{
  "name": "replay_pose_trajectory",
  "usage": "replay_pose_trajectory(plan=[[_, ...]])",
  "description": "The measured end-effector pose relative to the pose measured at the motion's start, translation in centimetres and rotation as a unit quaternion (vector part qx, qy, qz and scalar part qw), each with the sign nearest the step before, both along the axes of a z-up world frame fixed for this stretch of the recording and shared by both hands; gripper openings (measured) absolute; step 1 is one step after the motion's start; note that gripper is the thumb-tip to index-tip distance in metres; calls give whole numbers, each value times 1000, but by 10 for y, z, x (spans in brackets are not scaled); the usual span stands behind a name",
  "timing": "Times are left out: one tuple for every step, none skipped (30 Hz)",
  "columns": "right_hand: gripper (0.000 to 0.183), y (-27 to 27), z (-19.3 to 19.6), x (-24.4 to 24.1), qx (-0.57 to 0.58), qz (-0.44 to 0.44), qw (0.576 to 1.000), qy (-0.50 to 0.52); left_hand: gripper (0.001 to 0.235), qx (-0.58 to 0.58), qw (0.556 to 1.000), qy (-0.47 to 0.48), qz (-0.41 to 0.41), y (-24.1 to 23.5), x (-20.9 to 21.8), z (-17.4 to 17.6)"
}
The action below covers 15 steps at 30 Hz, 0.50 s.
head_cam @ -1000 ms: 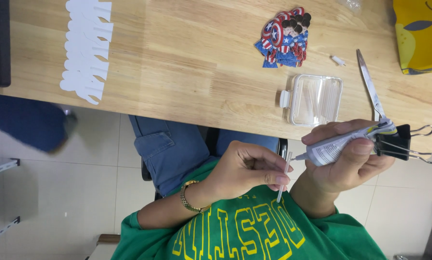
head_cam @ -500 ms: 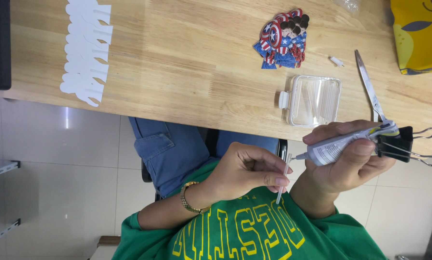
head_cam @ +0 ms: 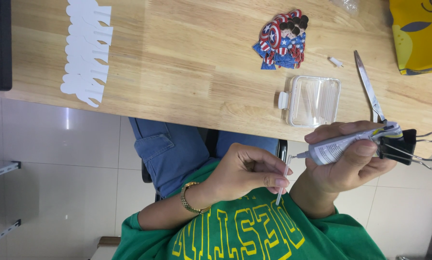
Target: Gluing wooden sticks to paper cutouts to create craft items.
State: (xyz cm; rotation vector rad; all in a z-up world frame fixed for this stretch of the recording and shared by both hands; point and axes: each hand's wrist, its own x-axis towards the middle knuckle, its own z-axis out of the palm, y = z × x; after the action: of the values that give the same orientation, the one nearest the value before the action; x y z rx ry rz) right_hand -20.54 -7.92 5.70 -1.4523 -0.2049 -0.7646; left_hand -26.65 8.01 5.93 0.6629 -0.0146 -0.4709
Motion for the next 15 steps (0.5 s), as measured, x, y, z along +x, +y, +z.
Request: replay_pose_trajectory(plan=[[25,0,0,0,-4,0,1000,-3,18,-4,1000,3,-1,0,0,0],[27,0,1,1,-9,1,1000,-5,19,-9,1000,6,-1,0,0,0],[27,1,2,1,-8,1,1000,-5,19,-9,1000,6,-1,0,0,0],[22,1,2,2,-3,11,1000,-11,19,-7,1000,6,-2,0,0,0],[17,2,3,2,1,22,1000,-16,19,-6,1000,6,-2,0,0,1],[17,4,4,1,2,22,1000,-17,19,-6,1000,5,-2,-1,-1,-1],[24,6,6,1,0,3,1000,-5,20,6,1000,9,-5,-2,-1,-2],[30,10,7,3,2,-15,1000,3,21,21,1000,9,-4,-1,1,-4],[30,-8,-6,-4,7,-13,1000,-2,21,26,1000,4,-2,-6,-6,-6],[26,-20,-21,0,8,48,998,-39,23,0,1000,7,3,-6,-5,-11],[35,-31,-36,6,7,108,991,-77,25,-26,1000,9,8,-5,-2,-14],[35,-19,-29,8,18,115,988,-96,25,-14,1000,-9,16,-4,1,-15],[23,-7,-24,10,3,65,995,-72,24,-12,1000,2,15,-2,4,-17],[25,-2,-16,3,-17,11,999,-37,23,-18,1000,22,11,-6,1,-20],[25,-1,-16,6,-13,16,999,-46,23,-14,1000,14,16,-6,3,-21]])
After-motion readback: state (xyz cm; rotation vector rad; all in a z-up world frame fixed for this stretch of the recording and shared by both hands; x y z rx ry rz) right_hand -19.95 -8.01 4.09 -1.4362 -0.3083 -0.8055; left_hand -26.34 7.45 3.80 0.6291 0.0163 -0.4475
